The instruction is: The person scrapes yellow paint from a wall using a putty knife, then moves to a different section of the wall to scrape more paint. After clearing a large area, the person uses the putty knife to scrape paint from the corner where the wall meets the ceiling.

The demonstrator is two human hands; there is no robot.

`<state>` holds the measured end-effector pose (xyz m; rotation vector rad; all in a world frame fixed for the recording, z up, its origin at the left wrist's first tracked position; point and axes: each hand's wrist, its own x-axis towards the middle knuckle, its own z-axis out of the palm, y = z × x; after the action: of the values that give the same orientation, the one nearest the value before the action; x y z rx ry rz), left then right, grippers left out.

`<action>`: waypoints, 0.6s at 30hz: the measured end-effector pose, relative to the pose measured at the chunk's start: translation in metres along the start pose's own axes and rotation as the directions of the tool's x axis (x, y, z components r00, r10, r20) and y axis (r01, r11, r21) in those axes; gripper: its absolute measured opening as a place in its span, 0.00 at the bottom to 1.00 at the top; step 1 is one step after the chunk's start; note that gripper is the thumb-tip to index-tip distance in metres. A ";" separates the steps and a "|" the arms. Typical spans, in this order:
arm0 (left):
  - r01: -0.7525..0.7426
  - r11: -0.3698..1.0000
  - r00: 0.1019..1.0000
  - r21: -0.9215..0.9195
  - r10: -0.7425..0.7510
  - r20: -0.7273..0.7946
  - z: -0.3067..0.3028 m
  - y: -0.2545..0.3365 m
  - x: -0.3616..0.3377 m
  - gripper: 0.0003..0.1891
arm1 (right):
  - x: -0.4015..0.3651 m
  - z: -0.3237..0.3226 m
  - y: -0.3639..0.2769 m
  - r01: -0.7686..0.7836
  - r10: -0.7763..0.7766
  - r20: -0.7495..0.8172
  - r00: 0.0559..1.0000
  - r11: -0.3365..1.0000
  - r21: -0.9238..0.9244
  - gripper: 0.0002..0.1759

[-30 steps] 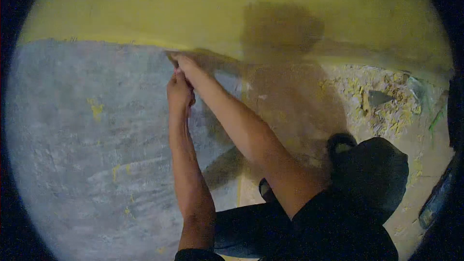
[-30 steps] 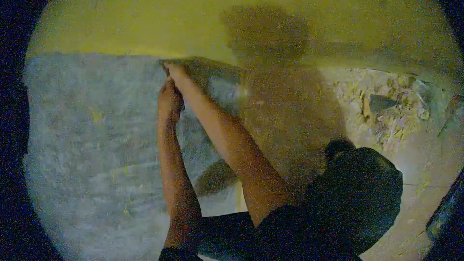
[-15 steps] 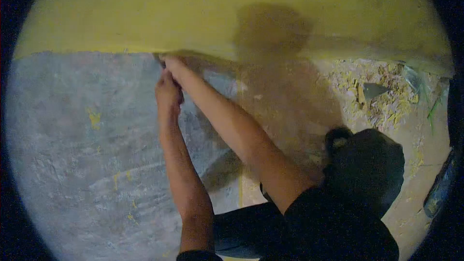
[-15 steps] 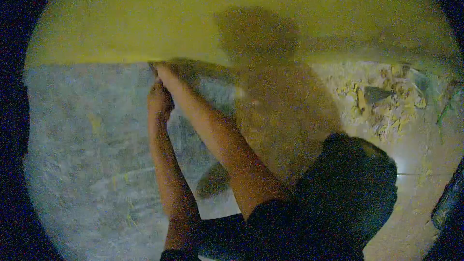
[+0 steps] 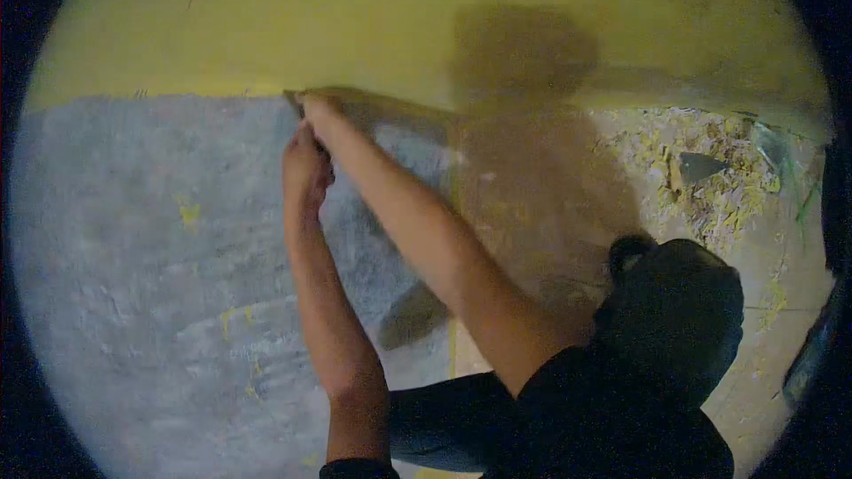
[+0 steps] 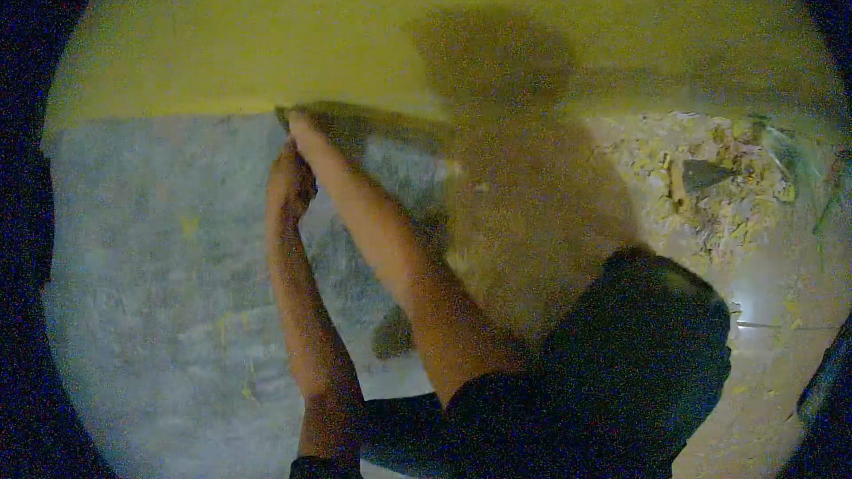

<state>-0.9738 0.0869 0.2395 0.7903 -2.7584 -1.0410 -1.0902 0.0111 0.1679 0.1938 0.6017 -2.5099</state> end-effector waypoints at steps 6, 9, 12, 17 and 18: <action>0.020 0.997 0.993 -0.073 -0.028 -0.116 -0.014 0.000 -0.018 0.20 | -0.058 0.013 0.005 0.049 -0.047 0.050 0.998 0.998 -0.040 0.19; -0.199 0.963 0.978 0.184 0.207 -0.026 -0.021 0.006 -0.001 0.20 | -0.035 0.016 -0.023 0.018 -0.014 0.085 0.996 0.999 -0.043 0.21; -0.072 0.996 0.982 0.042 0.079 -0.173 -0.019 0.007 -0.022 0.19 | -0.072 0.026 -0.022 0.059 -0.050 0.110 0.993 0.995 -0.079 0.22; 0.037 0.980 0.996 -0.196 -0.053 -0.076 -0.030 0.026 -0.001 0.20 | -0.035 0.040 -0.063 0.096 -0.088 0.096 0.992 0.992 -0.084 0.23; 0.045 0.980 0.995 -0.196 -0.063 -0.083 -0.032 0.018 -0.004 0.20 | -0.032 0.037 -0.066 0.085 -0.077 0.094 0.993 0.993 -0.086 0.24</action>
<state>-0.9700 0.0817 0.2759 0.8642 -2.5273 -1.2301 -1.0997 0.0596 0.2339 0.0218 0.6968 -2.5469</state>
